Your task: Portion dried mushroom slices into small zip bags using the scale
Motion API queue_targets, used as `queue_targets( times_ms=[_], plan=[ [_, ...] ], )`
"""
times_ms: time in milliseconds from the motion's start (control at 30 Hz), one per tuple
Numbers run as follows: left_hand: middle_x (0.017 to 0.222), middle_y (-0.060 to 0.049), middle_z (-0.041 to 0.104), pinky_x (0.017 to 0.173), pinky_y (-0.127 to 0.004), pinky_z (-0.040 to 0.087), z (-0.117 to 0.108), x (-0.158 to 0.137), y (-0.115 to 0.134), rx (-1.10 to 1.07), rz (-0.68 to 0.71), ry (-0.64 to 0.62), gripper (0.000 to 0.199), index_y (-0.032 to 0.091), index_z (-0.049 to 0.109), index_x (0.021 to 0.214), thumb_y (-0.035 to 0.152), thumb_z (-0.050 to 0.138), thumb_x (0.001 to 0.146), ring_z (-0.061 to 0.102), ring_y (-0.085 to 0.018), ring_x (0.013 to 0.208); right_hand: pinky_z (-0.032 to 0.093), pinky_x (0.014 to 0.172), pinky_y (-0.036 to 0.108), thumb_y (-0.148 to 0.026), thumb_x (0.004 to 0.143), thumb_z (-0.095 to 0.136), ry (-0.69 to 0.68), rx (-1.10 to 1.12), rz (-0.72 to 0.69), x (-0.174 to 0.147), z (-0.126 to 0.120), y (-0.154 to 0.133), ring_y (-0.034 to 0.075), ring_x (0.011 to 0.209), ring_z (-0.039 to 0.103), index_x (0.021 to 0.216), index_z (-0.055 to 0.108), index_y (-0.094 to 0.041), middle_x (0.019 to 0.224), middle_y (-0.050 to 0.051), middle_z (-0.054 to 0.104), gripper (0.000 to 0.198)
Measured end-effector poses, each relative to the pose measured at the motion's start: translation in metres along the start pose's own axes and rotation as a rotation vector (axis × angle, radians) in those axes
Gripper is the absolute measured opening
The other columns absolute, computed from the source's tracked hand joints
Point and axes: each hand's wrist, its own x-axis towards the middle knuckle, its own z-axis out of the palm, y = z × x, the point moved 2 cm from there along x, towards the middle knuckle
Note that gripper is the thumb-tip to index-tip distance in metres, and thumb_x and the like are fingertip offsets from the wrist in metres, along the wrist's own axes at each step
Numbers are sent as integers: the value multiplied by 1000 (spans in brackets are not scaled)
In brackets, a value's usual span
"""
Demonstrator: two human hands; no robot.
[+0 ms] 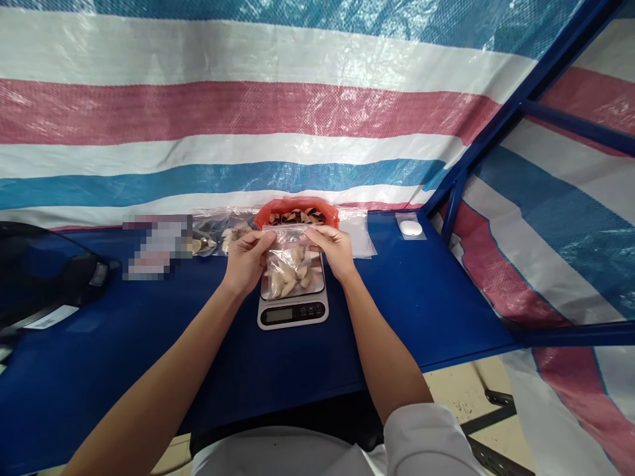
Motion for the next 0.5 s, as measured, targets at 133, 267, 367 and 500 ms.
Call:
queue_targets(
  times_ms=[133, 267, 367, 500],
  plan=[
    [71, -3, 74, 53, -25, 49, 1, -2, 3, -2, -22, -46, 27, 20, 77, 73, 45, 88, 69, 63, -14, 60, 59, 64, 30, -57, 61, 86, 54, 53, 6, 2, -2, 2, 17, 69, 70, 76, 75, -22, 77, 1, 76, 39],
    [71, -2, 73, 61, -27, 54, 4, -2, 9, -35, -40, -58, 28, 20, 78, 74, 44, 89, 66, 63, -14, 63, 51, 53, 27, -54, 60, 87, 61, 89, -5, 3, -3, 2, 13, 58, 62, 72, 73, -21, 71, 0, 74, 38],
    [70, -1, 72, 67, -29, 56, 7, 1, 12, -48, -10, -25, 29, 19, 77, 71, 44, 89, 63, 64, -14, 65, 49, 50, 25, -54, 61, 87, 63, 76, -15, 4, -4, 1, 13, 58, 61, 71, 73, -21, 71, 1, 74, 37],
    [67, -1, 69, 66, -30, 54, 11, 6, 11, 2, 39, 10, 27, 18, 76, 70, 43, 87, 64, 63, -14, 63, 53, 55, 27, -55, 61, 87, 75, 71, 1, 4, -8, 3, 16, 66, 67, 78, 76, -22, 77, 2, 77, 39]
  ],
)
